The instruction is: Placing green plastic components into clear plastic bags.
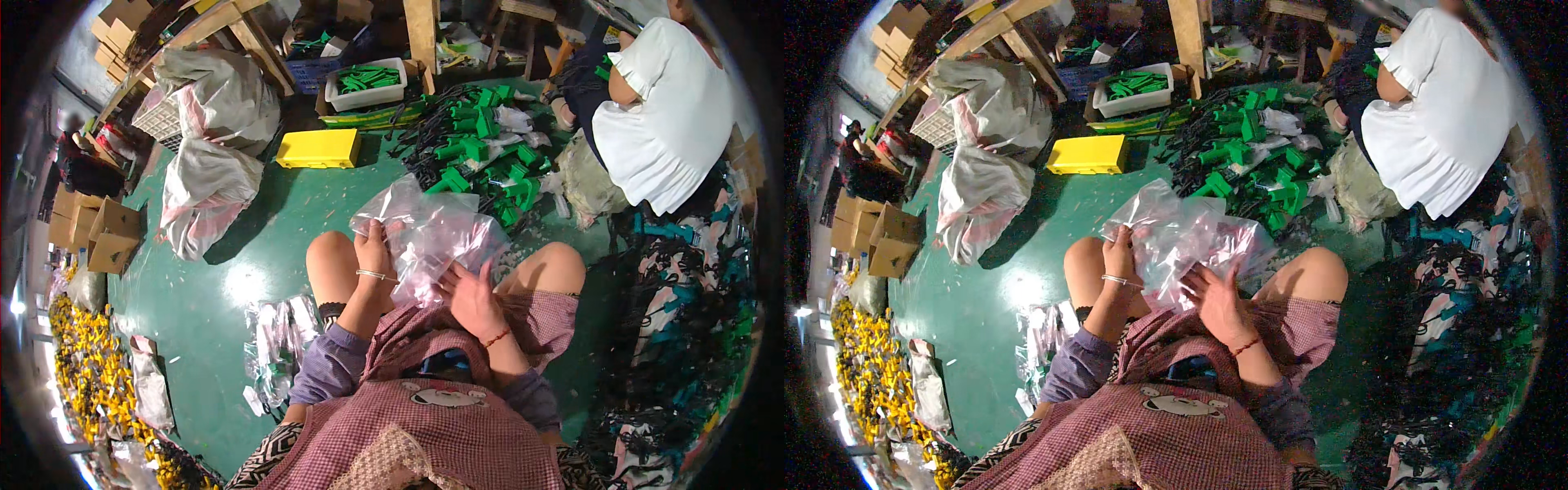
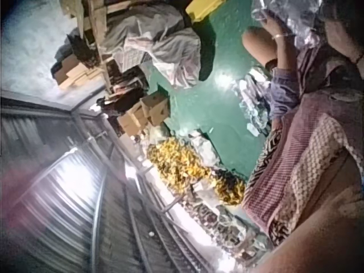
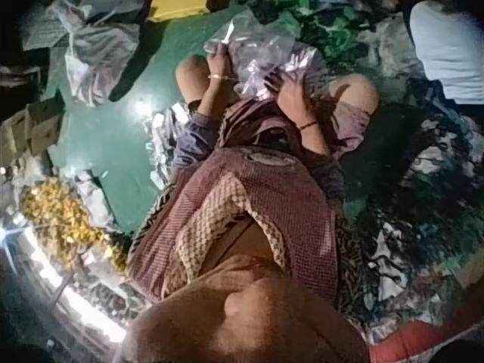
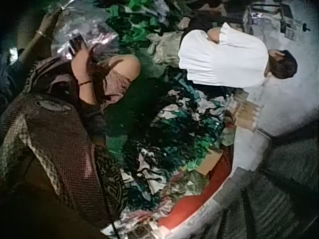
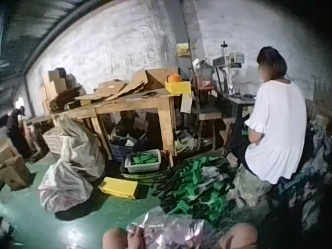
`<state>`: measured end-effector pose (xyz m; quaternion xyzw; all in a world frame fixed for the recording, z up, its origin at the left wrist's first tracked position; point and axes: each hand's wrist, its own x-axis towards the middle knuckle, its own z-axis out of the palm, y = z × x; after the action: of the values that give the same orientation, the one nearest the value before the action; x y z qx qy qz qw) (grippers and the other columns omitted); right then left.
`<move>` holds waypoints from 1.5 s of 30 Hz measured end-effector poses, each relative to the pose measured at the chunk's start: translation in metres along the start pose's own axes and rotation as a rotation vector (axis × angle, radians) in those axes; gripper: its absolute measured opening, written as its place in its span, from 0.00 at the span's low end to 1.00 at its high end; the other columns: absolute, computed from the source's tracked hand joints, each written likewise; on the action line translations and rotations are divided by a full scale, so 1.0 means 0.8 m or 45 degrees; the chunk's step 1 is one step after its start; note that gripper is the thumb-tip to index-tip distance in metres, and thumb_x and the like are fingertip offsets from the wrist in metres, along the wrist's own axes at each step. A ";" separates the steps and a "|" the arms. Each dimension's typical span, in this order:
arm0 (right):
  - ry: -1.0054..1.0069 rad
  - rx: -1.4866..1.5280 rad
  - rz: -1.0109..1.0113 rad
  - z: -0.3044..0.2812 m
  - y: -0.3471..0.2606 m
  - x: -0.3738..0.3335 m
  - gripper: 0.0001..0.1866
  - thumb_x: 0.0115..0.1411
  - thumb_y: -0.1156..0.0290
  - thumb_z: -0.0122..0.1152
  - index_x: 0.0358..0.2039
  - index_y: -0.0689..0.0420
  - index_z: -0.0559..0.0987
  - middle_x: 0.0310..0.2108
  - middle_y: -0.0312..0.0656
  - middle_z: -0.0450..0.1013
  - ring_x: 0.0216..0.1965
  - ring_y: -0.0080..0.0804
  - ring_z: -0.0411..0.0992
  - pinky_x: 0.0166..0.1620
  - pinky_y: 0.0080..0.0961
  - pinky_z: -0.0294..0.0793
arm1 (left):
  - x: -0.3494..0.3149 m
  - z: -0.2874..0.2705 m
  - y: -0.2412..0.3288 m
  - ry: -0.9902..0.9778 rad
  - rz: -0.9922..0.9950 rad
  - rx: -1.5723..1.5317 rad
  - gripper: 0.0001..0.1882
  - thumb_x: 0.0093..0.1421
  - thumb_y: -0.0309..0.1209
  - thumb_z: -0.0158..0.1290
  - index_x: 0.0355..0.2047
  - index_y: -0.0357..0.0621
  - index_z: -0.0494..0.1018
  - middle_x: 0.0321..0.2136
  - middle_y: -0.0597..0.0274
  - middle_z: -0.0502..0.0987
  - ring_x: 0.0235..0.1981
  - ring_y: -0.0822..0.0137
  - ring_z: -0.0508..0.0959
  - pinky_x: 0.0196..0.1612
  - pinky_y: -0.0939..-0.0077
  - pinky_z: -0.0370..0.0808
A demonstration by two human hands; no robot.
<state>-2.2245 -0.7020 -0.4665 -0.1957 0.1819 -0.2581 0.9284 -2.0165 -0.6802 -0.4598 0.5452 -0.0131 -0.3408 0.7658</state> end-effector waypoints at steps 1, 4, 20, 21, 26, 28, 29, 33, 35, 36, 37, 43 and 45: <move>-0.006 0.011 0.007 0.016 0.002 0.002 0.50 0.56 0.28 0.47 0.62 0.62 0.64 0.58 0.42 0.67 0.57 0.31 0.65 0.57 0.27 0.64 | 0.005 -0.010 -0.005 0.009 0.006 0.010 0.08 0.70 0.32 0.43 0.38 0.40 0.67 0.28 0.58 0.76 0.22 0.70 0.77 0.17 0.76 0.73; -0.080 -0.047 -0.185 0.029 0.001 0.009 0.43 0.62 0.37 0.49 0.63 0.62 0.63 0.59 0.44 0.66 0.58 0.36 0.67 0.59 0.31 0.67 | 0.007 -0.025 -0.015 0.000 0.208 0.011 0.07 0.71 0.32 0.42 0.39 0.42 0.64 0.28 0.58 0.76 0.22 0.71 0.77 0.16 0.79 0.71; 0.332 -0.945 -0.362 0.058 -0.063 0.014 0.13 0.63 0.63 0.62 0.30 0.61 0.79 0.23 0.31 0.73 0.27 0.15 0.68 0.33 0.16 0.67 | -0.083 0.016 0.020 -0.907 1.305 1.866 0.36 0.46 0.37 0.65 0.56 0.48 0.67 0.68 0.55 0.54 0.70 0.44 0.46 0.68 0.39 0.42; 0.328 -0.946 -0.366 0.060 -0.062 0.012 0.13 0.63 0.63 0.62 0.30 0.61 0.79 0.23 0.31 0.73 0.27 0.15 0.68 0.33 0.16 0.67 | -0.081 0.021 0.022 -1.011 1.394 1.972 0.29 0.45 0.38 0.64 0.51 0.49 0.74 0.68 0.59 0.55 0.70 0.43 0.46 0.68 0.38 0.40; 0.303 -1.600 -0.978 0.036 -0.087 0.005 0.24 0.61 0.63 0.63 0.54 0.61 0.70 0.52 0.44 0.68 0.54 0.30 0.66 0.55 0.29 0.66 | -0.036 0.018 0.031 -0.587 0.834 1.059 0.07 0.58 0.26 0.53 0.36 0.39 0.75 0.35 0.53 0.79 0.40 0.52 0.81 0.42 0.53 0.77; 0.275 -1.931 -1.129 -0.003 -0.090 0.003 0.41 0.58 0.60 0.65 0.66 0.60 0.57 0.67 0.45 0.57 0.66 0.41 0.57 0.64 0.39 0.58 | -0.045 0.042 0.070 -0.432 0.470 0.408 0.12 0.67 0.32 0.51 0.37 0.32 0.71 0.28 0.54 0.76 0.29 0.62 0.82 0.32 0.71 0.79; 0.251 -1.923 -1.143 -0.018 -0.083 0.008 0.41 0.58 0.60 0.65 0.66 0.60 0.57 0.67 0.45 0.57 0.66 0.41 0.57 0.64 0.39 0.58 | -0.034 0.031 0.079 -0.340 0.412 0.360 0.18 0.67 0.40 0.52 0.35 0.33 0.71 0.26 0.60 0.74 0.23 0.65 0.79 0.29 0.74 0.77; -0.108 -0.925 -0.485 -0.055 -0.071 0.011 0.44 0.58 0.56 0.65 0.68 0.58 0.55 0.68 0.47 0.55 0.67 0.45 0.54 0.67 0.40 0.54 | -0.013 0.011 0.105 -0.236 0.519 0.708 0.17 0.67 0.41 0.52 0.37 0.34 0.72 0.24 0.63 0.73 0.23 0.69 0.78 0.27 0.75 0.75; -0.400 -0.323 -0.185 -0.061 -0.067 0.006 0.53 0.51 0.39 0.65 0.68 0.58 0.56 0.68 0.45 0.54 0.69 0.41 0.51 0.69 0.36 0.51 | -0.016 0.010 0.117 -0.186 0.435 0.483 0.17 0.67 0.41 0.52 0.38 0.35 0.72 0.24 0.63 0.73 0.22 0.69 0.77 0.26 0.75 0.74; -0.429 -0.249 -0.236 -0.046 -0.055 0.004 0.47 0.56 0.44 0.62 0.67 0.58 0.57 0.67 0.46 0.56 0.68 0.43 0.53 0.68 0.42 0.54 | -0.021 0.003 0.115 -0.130 0.408 0.510 0.16 0.68 0.40 0.51 0.39 0.36 0.72 0.24 0.63 0.73 0.22 0.69 0.76 0.26 0.75 0.74; -0.462 -0.185 -0.297 -0.021 -0.045 0.001 0.40 0.62 0.49 0.58 0.67 0.58 0.58 0.66 0.47 0.57 0.67 0.45 0.56 0.66 0.47 0.58 | -0.020 -0.001 0.112 -0.087 0.387 0.523 0.15 0.68 0.39 0.50 0.39 0.36 0.72 0.25 0.64 0.73 0.21 0.70 0.75 0.27 0.74 0.74; -0.243 0.193 0.300 0.025 -0.021 -0.013 0.43 0.62 0.40 0.50 0.63 0.65 0.59 0.64 0.55 0.58 0.64 0.50 0.60 0.66 0.47 0.59 | -0.045 -0.025 0.107 -0.066 0.440 0.710 0.30 0.67 0.56 0.43 0.47 0.38 0.67 0.28 0.49 0.83 0.32 0.61 0.84 0.38 0.73 0.75; -0.272 0.370 0.403 0.035 -0.027 -0.014 0.43 0.63 0.38 0.47 0.63 0.64 0.62 0.61 0.54 0.64 0.63 0.50 0.62 0.66 0.46 0.59 | -0.063 -0.015 0.125 -0.089 0.386 0.605 0.30 0.67 0.57 0.42 0.47 0.39 0.69 0.28 0.49 0.83 0.33 0.59 0.84 0.39 0.71 0.75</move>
<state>-2.2299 -0.7055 -0.4299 -0.0554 0.0720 -0.1106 0.9897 -1.9996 -0.6260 -0.3624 0.6892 -0.2005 -0.2283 0.6578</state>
